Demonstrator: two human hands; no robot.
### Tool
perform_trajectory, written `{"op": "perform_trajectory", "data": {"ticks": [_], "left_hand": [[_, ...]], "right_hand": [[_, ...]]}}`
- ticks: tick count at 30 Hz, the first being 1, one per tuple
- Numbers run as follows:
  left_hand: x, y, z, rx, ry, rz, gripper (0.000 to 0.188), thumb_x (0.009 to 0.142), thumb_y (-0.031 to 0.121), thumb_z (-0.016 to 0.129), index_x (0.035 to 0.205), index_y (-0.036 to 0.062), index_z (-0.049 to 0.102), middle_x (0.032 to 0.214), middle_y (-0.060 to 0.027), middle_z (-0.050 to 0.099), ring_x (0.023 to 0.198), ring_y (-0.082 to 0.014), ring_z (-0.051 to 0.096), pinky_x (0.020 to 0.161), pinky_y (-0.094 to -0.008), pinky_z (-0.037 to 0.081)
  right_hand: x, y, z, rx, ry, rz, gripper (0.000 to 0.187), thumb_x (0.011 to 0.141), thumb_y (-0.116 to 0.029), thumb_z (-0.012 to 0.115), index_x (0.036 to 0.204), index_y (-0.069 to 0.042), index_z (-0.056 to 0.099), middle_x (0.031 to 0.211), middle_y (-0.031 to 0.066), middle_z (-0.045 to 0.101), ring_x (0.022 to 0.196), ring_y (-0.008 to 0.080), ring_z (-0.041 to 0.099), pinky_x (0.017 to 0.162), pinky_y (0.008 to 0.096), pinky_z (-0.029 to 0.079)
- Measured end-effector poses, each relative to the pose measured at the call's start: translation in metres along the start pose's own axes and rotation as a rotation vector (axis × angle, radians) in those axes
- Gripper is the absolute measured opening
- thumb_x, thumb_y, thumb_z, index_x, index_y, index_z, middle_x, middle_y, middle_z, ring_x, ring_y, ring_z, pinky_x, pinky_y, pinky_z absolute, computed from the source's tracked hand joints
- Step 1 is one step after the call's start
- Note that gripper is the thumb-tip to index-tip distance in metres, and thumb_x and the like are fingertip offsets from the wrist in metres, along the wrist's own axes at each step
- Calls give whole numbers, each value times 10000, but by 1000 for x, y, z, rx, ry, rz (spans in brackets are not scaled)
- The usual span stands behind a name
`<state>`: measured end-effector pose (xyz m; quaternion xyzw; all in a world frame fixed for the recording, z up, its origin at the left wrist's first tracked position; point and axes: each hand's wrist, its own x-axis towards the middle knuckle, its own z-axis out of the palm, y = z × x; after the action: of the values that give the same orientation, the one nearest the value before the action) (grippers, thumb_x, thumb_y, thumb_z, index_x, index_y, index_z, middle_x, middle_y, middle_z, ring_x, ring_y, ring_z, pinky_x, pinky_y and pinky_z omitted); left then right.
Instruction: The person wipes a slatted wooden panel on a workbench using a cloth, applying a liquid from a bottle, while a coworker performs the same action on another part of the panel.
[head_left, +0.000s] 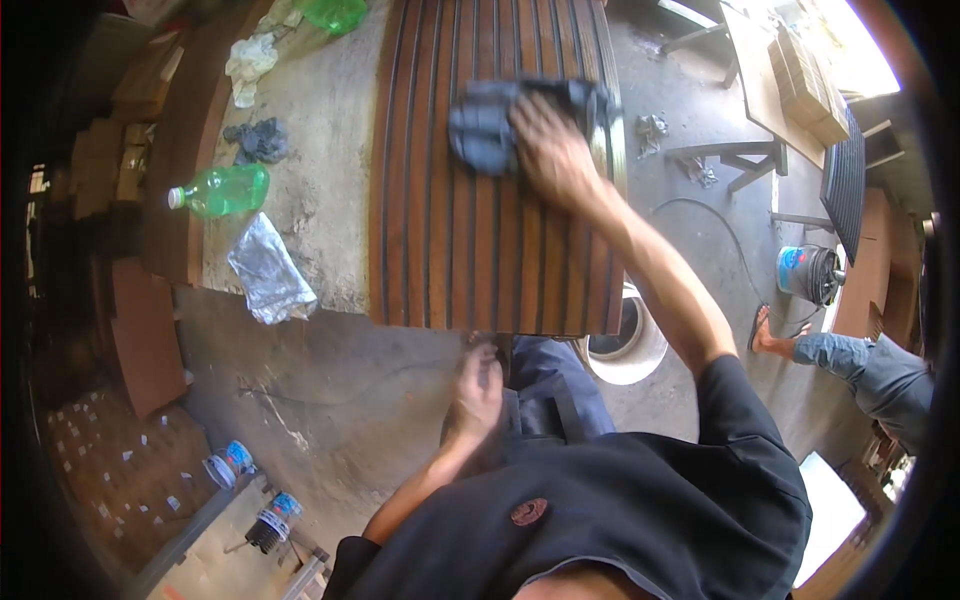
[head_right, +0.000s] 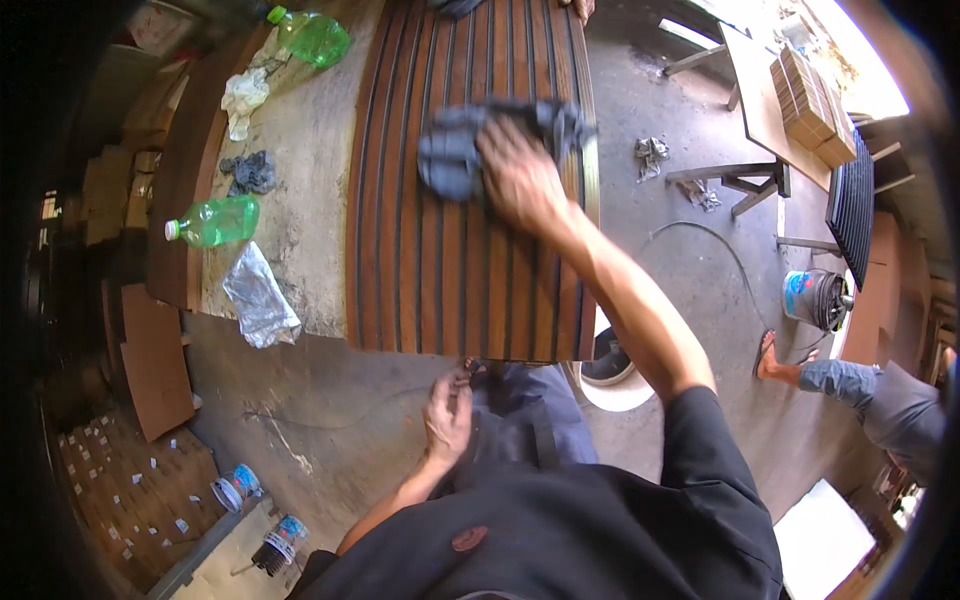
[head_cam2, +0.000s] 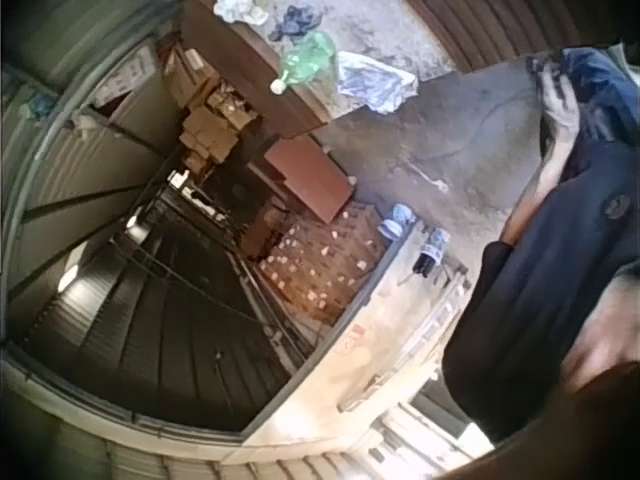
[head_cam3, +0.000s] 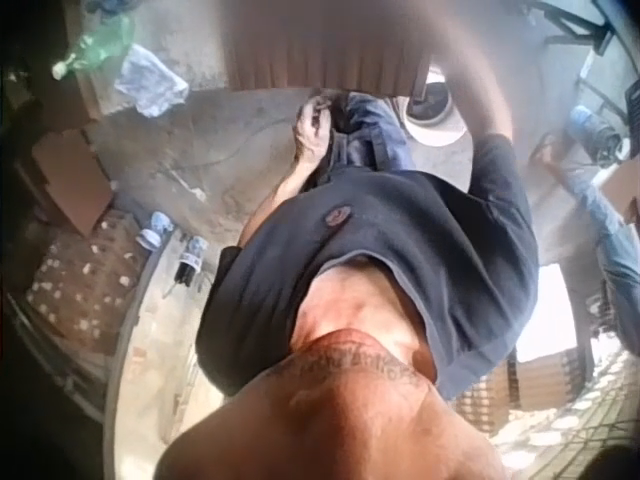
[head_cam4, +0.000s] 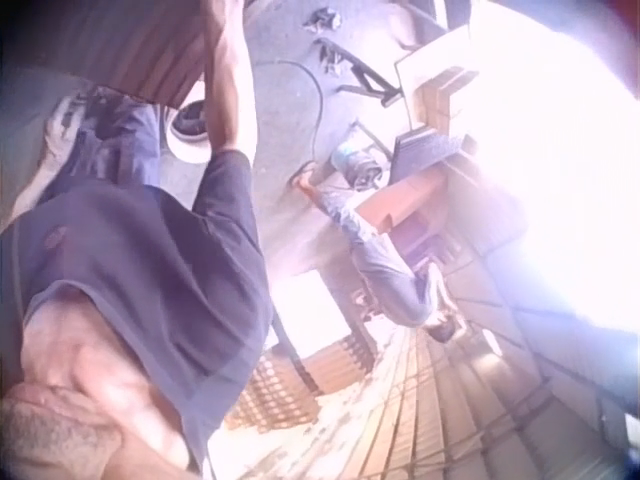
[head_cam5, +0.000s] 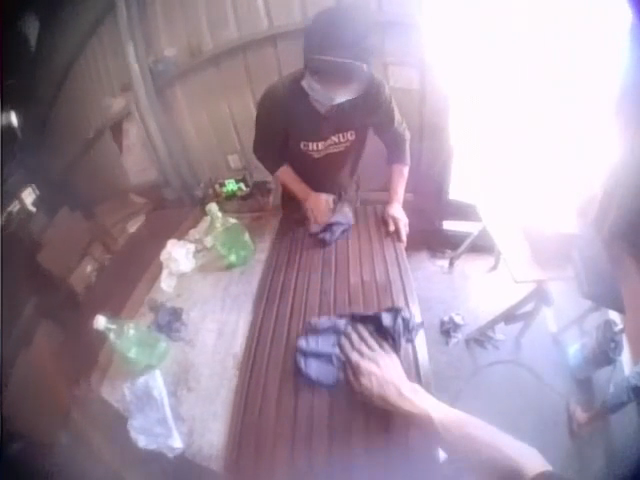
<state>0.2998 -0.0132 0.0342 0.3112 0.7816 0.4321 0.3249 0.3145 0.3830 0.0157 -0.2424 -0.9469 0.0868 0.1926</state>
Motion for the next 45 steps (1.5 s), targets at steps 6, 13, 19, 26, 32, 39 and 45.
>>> {"op": "perform_trajectory", "data": {"ticks": [6,13,19,26,32,39,45], "left_hand": [[32,-24,28,-732,124,-541,350,1083,334,608,1037,-5,684,937,-121,727,827,-186,713,746,-342,577],[39,-41,1,-611,27,-553,466,1063,423,680,1069,-42,646,908,-200,768,785,-277,788,651,-328,620],[53,-7,0,-513,22,-569,538,1064,504,685,999,-29,659,802,-135,770,708,-211,770,611,-285,583],[56,-18,3,-563,47,-529,540,1082,501,659,985,-30,653,795,-132,764,722,-219,776,659,-303,600],[62,-57,-3,-480,-1,-519,534,1075,492,677,929,-20,644,778,-130,747,742,-220,770,711,-329,618],[62,-9,1,-579,9,-586,524,1057,482,712,973,-34,663,838,-145,762,768,-223,772,759,-347,637],[53,0,3,-527,119,-521,518,1085,478,668,972,-28,655,821,-132,756,785,-217,770,716,-330,622]], "right_hand": [[-64,-48,-6,175,-120,-88,596,955,-133,609,1521,41,547,1669,245,449,1586,398,387,1274,552,348],[-172,-56,-47,42,-237,-192,666,914,-98,658,1569,-51,549,1664,180,492,1573,385,425,1245,487,411],[4,109,9,-116,93,14,568,1025,-215,541,1558,-19,524,1657,228,474,1563,408,414,1266,520,366],[-95,9,2,-50,53,145,579,1027,-227,548,1560,-5,517,1659,232,471,1576,404,398,1284,528,315],[-247,-142,-53,-45,-229,286,655,973,-171,619,1588,11,488,1697,237,424,1606,403,365,1301,540,279],[-120,9,-21,17,-75,104,642,1032,-269,630,1605,-27,474,1725,210,378,1622,398,315,1317,551,257],[-59,47,1,-13,-50,136,536,1059,-227,510,1564,-48,522,1648,248,471,1528,460,431,1292,539,306]]}}
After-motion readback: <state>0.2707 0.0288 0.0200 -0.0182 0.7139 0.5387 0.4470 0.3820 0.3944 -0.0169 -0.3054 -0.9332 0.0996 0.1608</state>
